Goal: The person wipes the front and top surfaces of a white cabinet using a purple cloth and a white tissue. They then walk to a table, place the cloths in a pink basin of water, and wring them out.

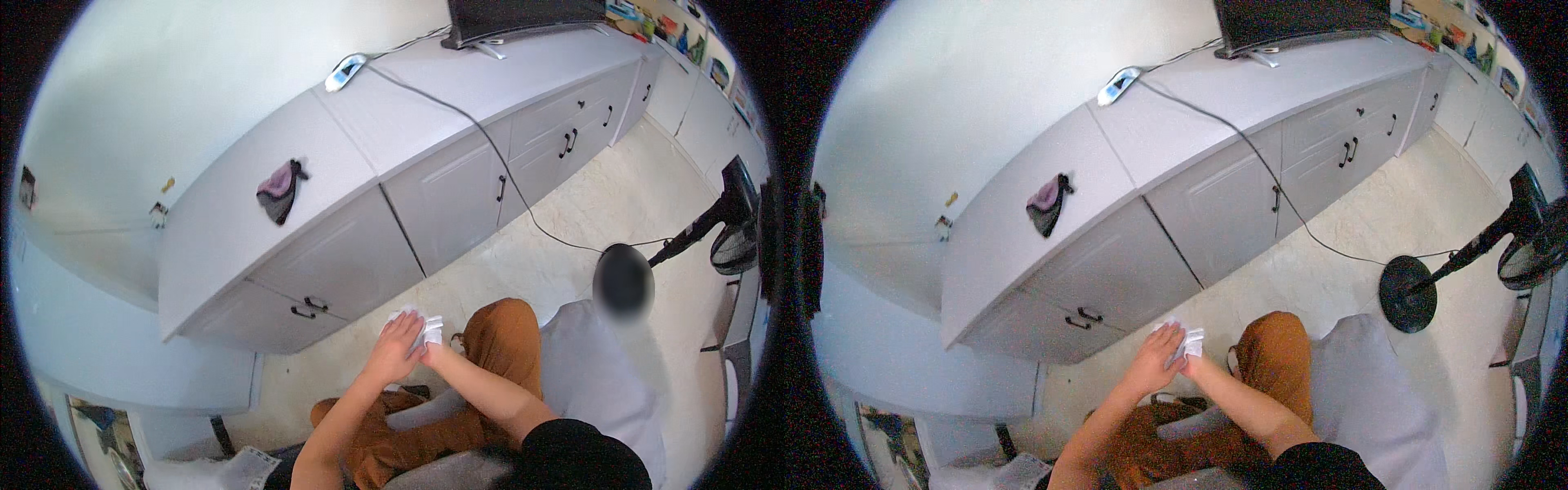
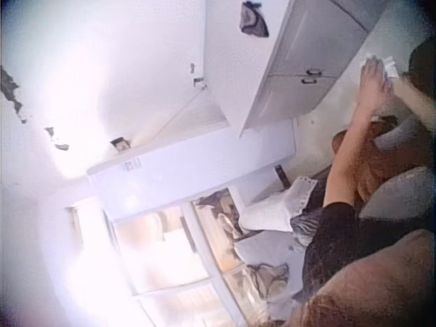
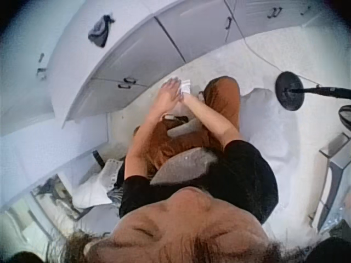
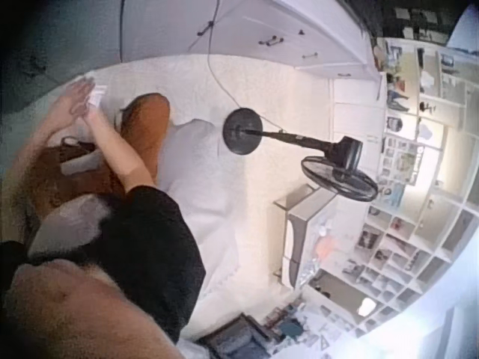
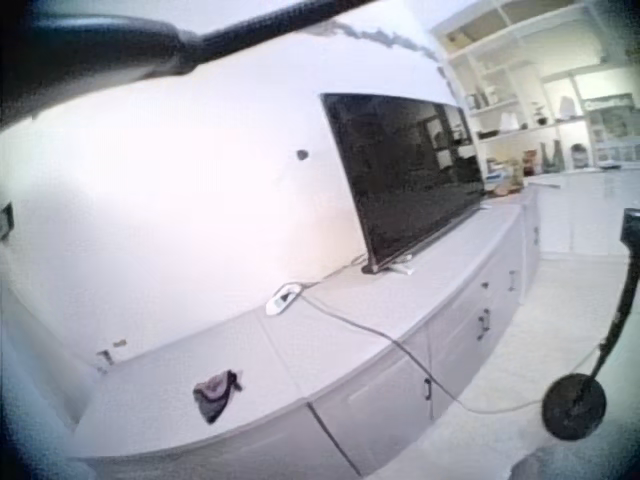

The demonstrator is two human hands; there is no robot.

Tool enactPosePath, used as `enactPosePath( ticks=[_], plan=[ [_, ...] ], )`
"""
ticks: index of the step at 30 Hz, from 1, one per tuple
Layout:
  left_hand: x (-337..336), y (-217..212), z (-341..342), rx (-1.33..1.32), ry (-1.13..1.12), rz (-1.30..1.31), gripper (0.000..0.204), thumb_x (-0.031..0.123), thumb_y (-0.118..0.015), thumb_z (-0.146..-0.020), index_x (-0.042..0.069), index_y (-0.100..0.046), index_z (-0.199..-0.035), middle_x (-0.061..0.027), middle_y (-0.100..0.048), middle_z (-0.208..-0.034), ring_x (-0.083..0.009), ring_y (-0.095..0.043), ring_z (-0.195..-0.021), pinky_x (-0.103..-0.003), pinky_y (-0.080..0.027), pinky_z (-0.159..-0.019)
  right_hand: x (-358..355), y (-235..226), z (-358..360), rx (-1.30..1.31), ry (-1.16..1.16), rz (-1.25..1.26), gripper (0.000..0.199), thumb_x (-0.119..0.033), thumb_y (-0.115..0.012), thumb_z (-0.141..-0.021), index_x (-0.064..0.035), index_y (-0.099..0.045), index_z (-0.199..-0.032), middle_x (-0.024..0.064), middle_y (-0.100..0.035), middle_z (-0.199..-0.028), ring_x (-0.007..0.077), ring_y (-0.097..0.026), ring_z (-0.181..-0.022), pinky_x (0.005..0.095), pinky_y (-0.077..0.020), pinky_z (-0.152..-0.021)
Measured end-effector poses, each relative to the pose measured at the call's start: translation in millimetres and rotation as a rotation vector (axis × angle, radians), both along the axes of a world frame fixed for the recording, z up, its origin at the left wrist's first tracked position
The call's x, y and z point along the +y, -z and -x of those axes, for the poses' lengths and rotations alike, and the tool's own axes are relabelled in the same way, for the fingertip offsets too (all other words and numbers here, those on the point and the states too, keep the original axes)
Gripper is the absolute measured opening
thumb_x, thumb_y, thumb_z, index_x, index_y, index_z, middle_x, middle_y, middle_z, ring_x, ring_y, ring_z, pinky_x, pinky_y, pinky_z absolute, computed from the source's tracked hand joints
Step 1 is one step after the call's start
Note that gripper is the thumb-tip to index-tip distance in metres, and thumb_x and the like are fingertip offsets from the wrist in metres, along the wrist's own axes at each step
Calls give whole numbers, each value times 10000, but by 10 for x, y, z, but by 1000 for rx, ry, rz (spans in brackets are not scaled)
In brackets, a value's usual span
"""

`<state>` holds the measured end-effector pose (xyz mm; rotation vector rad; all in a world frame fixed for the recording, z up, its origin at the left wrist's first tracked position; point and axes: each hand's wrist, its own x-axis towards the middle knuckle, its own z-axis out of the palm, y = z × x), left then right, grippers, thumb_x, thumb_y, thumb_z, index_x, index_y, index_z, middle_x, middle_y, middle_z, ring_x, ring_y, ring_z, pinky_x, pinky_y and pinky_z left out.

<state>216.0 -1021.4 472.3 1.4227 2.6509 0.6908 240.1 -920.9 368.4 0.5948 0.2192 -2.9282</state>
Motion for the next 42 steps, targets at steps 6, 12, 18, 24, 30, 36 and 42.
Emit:
enactPosePath(
  ticks=[6, 12, 18, 24, 30, 36, 42],
  plan=[
    [247, -944, 817, 374, -10, -124, 427, -5, -554, -709, 41, -570, -1133, -152, -511, -1242, -364, -439, -1187, -464, -360, -972, 811, 213, 776, -20, 295, -301, 376, -418, -442, -915, -141, -498, -1163, -12, -569, -1044, 160, -537, -963, 306, -432, -838],
    [1246, -1758, 1714, 700, 108, -41, 434, 56, -559, -777, 31, -509, -1208, -152, -445, -1316, -366, -381, -1234, -464, -319, -997, 2148, 1171, 1989, -240, 791, -998, 356, -335, -430, -910, -74, -471, -1148, 92, -484, -1094, 246, -438, -1060, 363, -348, -915],
    [1703, -1697, 2329, 663, 136, 191, 560, 241, -545, -836, 51, -369, -1332, -140, -322, -1407, -353, -272, -1300, -484, -230, -1047, 2337, -505, 2594, -237, 912, -1651, 492, -187, -367, -905, 57, -277, -1324, 232, -182, -1429, 352, -192, -1320, 388, -158, -1090],
    [1808, -1502, 2552, 627, 174, 330, 632, 434, -412, -881, 45, -309, -1369, -138, -265, -1439, -359, -192, -1335, -501, -116, -1078, 702, -330, 2412, 88, 598, -1837, 536, -148, -403, -863, 124, -256, -1300, 380, -207, -1332, 513, -162, -1262, 570, -93, -1044],
    [1800, -1494, 2546, 591, 156, 252, 595, 367, -414, -891, 29, -305, -1368, -135, -290, -1427, -356, -184, -1337, -506, -117, -1074, 1995, -148, 2747, -362, 859, -1520, 537, -122, -367, -848, 219, -269, -1250, 388, -256, -1324, 500, -200, -1269, 539, -110, -1072],
    [1818, -1576, 2501, 559, 131, 230, 557, 263, -375, -880, 4, -294, -1366, -153, -279, -1429, -363, -178, -1338, -496, -97, -1079, 2168, -831, 2928, -289, 1075, -1718, 557, -69, -344, -840, 148, -168, -1321, 394, -133, -1354, 520, -128, -1277, 509, -76, -1100],
    [1853, -1542, 2503, 533, 152, 209, 570, 188, -377, -832, -5, -293, -1363, -169, -288, -1420, -386, -194, -1325, -497, -100, -1077, 1102, -750, 2388, 397, 389, -1870, 477, -163, -492, -804, 46, -428, -1228, 257, -333, -1321, 435, -263, -1247, 565, -151, -1048]
  ],
)
